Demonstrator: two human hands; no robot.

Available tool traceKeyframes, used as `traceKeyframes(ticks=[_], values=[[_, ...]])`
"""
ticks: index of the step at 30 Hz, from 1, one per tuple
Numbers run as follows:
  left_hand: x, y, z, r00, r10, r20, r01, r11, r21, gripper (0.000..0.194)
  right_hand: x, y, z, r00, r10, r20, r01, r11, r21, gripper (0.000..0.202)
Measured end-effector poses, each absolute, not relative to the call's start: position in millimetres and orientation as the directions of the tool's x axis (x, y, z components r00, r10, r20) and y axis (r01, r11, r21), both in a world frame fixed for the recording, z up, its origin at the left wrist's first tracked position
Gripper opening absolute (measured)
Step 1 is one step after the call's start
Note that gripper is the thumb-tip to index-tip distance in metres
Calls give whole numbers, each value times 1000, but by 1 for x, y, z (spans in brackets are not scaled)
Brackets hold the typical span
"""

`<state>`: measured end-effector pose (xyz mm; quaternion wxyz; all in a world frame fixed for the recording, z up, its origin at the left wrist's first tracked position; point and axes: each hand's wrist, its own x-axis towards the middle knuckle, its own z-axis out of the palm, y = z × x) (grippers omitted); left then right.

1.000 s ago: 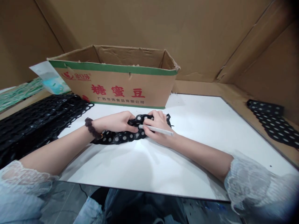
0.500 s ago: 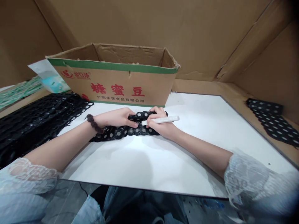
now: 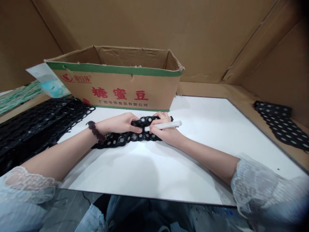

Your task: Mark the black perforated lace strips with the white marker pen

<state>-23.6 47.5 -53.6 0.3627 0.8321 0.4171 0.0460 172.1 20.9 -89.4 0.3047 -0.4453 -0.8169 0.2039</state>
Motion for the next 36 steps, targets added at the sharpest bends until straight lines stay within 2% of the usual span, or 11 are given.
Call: traceKeyframes(ticks=[4,11,15,21,27,36], values=[[-25,51,-55,652,717,-247,665,-384,641,32,174,23,-92,-411,864,290,565,491,-663,26],[-25,51,-56,647,726,-234,662,-382,646,30,174,24,-92,-421,856,301,548,505,-667,27],[-22,45,-55,641,736,-218,645,-362,673,29,171,21,-92,-426,844,326,599,533,-597,27],[-16,40,-55,637,746,-194,611,-335,718,28,168,22,-102,-370,806,462,684,573,-453,22],[-17,41,-55,587,783,-206,609,-259,750,28,170,21,-103,-377,771,513,698,601,-390,18],[-21,47,-51,608,755,-245,670,-322,670,30,174,23,-96,-433,764,479,604,640,-474,25]])
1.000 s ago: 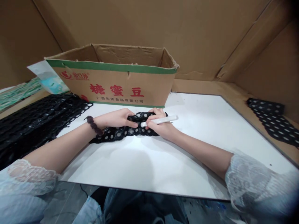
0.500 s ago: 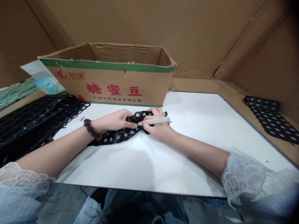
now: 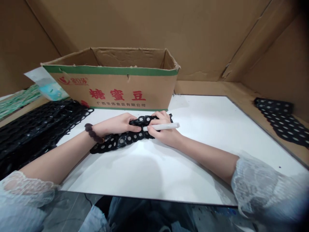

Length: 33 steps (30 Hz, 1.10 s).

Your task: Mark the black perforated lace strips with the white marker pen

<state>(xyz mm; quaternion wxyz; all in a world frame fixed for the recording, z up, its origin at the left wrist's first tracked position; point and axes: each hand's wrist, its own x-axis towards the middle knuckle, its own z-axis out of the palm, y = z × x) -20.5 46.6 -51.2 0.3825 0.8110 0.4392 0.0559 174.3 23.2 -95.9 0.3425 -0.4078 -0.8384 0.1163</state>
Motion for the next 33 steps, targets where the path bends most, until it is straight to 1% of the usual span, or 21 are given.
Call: traceKeyframes(ticks=[5,9,18,21,24,27,30,33], values=[[-23,48,-49,618,742,-258,656,-307,689,29,175,21,-92,-438,780,447,565,626,-538,22],[-24,48,-49,621,733,-276,650,-285,705,29,176,20,-90,-449,786,425,553,618,-559,23],[-25,49,-59,595,772,-222,613,-257,747,29,177,21,-90,-431,836,340,497,534,-684,29],[-24,48,-60,591,778,-211,599,-248,761,29,176,20,-90,-406,854,325,497,504,-706,30],[-23,46,-60,589,784,-195,590,-253,767,28,175,19,-90,-387,870,305,519,479,-708,28],[-21,44,-59,582,794,-174,587,-262,766,28,174,19,-90,-384,872,305,552,481,-681,27],[-18,41,-58,576,805,-142,568,-269,778,27,173,20,-92,-375,863,338,585,503,-636,26],[-16,38,-57,573,812,-107,539,-276,796,23,172,19,-95,-346,846,406,618,531,-579,23]])
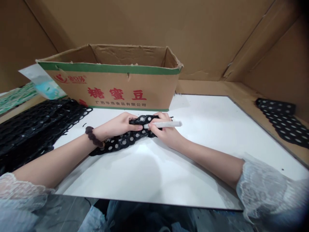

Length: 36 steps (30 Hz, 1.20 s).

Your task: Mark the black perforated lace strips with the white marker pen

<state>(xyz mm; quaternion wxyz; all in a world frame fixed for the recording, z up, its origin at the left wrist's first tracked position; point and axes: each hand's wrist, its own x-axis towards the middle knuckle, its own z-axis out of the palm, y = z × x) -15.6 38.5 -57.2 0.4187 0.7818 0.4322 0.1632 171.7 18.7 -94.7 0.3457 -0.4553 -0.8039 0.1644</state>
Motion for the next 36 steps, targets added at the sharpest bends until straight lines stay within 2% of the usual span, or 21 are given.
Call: traceKeyframes(ticks=[5,11,19,27,31,36], values=[[-14,38,-53,542,833,-111,572,-269,775,24,170,18,-97,-321,807,495,652,567,-503,21],[-18,46,-50,539,821,-187,700,-314,641,34,171,21,-92,-325,829,455,613,551,-567,24],[-20,48,-50,572,783,-243,655,-257,711,31,173,18,-88,-330,857,396,539,515,-666,27],[-20,50,-53,568,788,-237,621,-221,752,28,174,17,-87,-334,868,368,525,496,-691,29],[-21,52,-54,560,788,-257,619,-191,762,28,172,16,-88,-321,871,372,567,491,-661,27],[-19,47,-56,534,815,-224,595,-174,785,30,169,16,-94,-306,842,445,625,530,-572,23]])
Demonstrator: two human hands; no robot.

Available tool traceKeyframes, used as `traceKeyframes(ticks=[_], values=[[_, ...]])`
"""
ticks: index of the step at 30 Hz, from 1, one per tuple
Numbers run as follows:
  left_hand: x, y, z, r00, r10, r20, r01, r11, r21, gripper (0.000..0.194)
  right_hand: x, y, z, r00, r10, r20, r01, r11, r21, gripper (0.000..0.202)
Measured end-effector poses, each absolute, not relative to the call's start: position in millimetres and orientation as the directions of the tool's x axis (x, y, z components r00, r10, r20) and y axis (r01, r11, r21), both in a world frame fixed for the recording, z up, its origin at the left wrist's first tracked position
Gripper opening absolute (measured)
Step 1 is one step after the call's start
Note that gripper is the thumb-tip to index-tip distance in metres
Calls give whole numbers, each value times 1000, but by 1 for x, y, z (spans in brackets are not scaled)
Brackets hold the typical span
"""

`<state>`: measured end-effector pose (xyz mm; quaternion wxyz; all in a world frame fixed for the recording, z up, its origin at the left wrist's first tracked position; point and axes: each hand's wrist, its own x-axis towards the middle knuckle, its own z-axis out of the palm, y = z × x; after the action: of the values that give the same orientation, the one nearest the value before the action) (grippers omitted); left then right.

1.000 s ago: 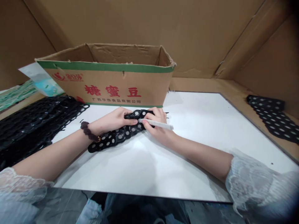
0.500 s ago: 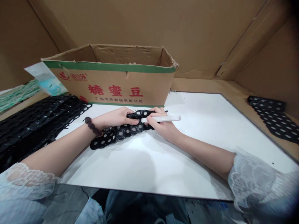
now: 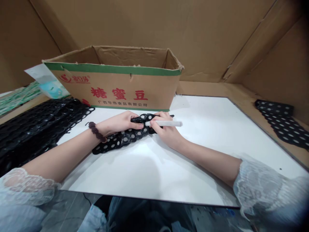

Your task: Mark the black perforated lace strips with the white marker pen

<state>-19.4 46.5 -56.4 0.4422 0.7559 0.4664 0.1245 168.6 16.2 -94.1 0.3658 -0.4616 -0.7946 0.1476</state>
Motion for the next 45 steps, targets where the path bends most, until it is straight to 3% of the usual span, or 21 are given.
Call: traceKeyframes(ticks=[8,12,15,18,23,26,29,32,36,41,45], values=[[-12,38,-57,565,807,-174,510,-176,842,25,165,15,-97,-296,807,512,689,551,-471,20],[-16,44,-52,573,786,-230,596,-207,776,29,168,16,-93,-281,823,493,641,544,-542,22],[-18,46,-48,571,790,-225,676,-297,674,35,172,20,-91,-275,848,453,526,527,-668,29],[-20,46,-50,552,827,-108,750,-436,497,41,175,26,-90,-263,856,445,436,517,-737,32],[-25,45,-59,509,844,171,826,-535,179,56,178,31,-92,-307,834,458,441,551,-709,30],[-25,43,-58,608,713,350,765,-644,-15,63,180,31,-92,-308,790,530,457,611,-646,24],[-23,40,-56,756,571,319,640,-747,-179,61,182,33,-93,-274,760,589,481,639,-601,23],[-21,37,-57,773,605,190,633,-752,-183,55,183,35,-94,-243,765,597,504,625,-596,22],[-17,30,-61,694,712,103,719,-685,-113,31,184,36,-93,-205,802,562,516,576,-634,20],[-4,12,-70,643,744,180,758,-586,-286,20,184,33,-88,-127,896,426,371,441,-817,10],[5,1,-77,662,720,209,742,-590,-319,18,182,29,-84,-131,936,326,300,351,-887,11]])
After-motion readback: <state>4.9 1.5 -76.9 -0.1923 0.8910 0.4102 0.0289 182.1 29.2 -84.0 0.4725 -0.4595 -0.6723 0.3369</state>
